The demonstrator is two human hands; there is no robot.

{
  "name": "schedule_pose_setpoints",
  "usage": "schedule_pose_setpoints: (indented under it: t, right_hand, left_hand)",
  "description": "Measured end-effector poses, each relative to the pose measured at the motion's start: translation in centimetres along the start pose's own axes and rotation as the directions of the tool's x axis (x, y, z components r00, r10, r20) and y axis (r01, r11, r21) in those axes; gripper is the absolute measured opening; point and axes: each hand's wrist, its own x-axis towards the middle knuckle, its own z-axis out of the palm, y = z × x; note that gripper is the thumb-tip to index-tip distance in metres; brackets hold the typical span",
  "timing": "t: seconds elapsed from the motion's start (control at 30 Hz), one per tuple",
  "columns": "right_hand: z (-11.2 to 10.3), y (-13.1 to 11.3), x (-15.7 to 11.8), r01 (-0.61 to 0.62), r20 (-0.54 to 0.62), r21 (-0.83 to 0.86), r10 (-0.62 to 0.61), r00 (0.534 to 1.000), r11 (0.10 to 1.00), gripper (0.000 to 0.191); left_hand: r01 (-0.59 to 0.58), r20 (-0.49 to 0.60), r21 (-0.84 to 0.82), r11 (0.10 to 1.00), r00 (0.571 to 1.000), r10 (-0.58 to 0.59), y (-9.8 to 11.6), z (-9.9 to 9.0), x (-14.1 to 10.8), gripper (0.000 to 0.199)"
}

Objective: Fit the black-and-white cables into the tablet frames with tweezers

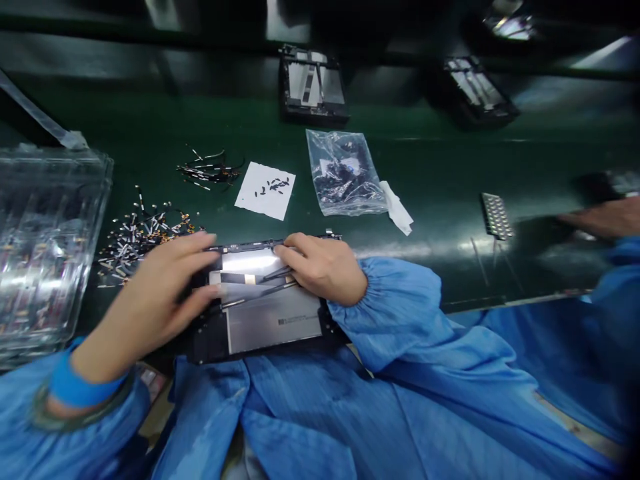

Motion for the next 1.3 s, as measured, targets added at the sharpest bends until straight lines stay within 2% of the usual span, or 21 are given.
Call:
schedule_pose_setpoints:
  t: [0.03,0.1,0.2,0.3,0.43,0.6,0.7,1.03,1.17,1.3]
  right_hand:
    - [0.1,0.0,0.0,-0.003,0.004,0.008,0.003,1.000,1.000,0.025]
    - [0.2,0.0,0.0,-0.008,0.010,0.021,0.008,1.000,1.000,0.026]
    - [0.4,-0.2,0.0,-0.009,0.011,0.025,0.009,1.000,1.000,0.029]
    - [0.3,-0.3,0.0,-0.010,0.036,0.013,0.010,0.999,1.000,0.031]
    - [-0.8,-0.3,-0.4,-0.010,0.101,0.001,0.010,0.995,1.000,0.031]
    - [-2.9,0.3,-1.7,-0.052,0.165,0.043,0.044,0.985,0.998,0.030]
    - [-3.4,0.7,-2.6,-0.027,0.149,0.001,0.026,0.988,1.000,0.029]
    - [-1.3,1.0,-3.4,-0.003,-0.022,-0.170,-0.001,1.000,0.985,0.020]
    - [-1.1,1.0,-3.5,-0.022,0.006,-0.129,0.023,1.000,0.991,0.022]
    - [-1.0,1.0,-3.6,-0.048,0.035,-0.087,0.052,0.998,0.995,0.023]
  left_hand:
    - [-0.125,0.004,0.015,0.992,0.992,0.125,0.3,0.6,1.5,0.037]
    - [-0.235,0.073,0.025,0.972,0.970,0.233,0.6,2.1,4.0,0.031]
    - [-0.277,0.106,0.014,0.961,0.956,0.274,0.6,4.0,5.8,0.028]
    - [-0.271,0.100,0.003,0.963,0.958,0.269,0.3,4.7,5.7,0.027]
    - [-0.272,0.119,0.023,0.962,0.956,0.268,0.0,4.5,5.4,0.029]
    - [-0.270,0.163,0.013,0.963,0.951,0.264,-0.3,4.5,5.5,0.045]
    - [-0.300,0.188,0.036,0.953,0.939,0.289,-0.3,4.6,5.6,0.050]
    - [-0.342,0.176,0.119,0.932,0.931,0.319,0.3,4.5,5.6,0.040]
    - [-0.361,0.220,0.143,0.922,0.919,0.326,0.3,4.2,5.6,0.040]
    - [-0.367,0.176,0.134,0.921,0.923,0.342,0.1,4.5,5.5,0.040]
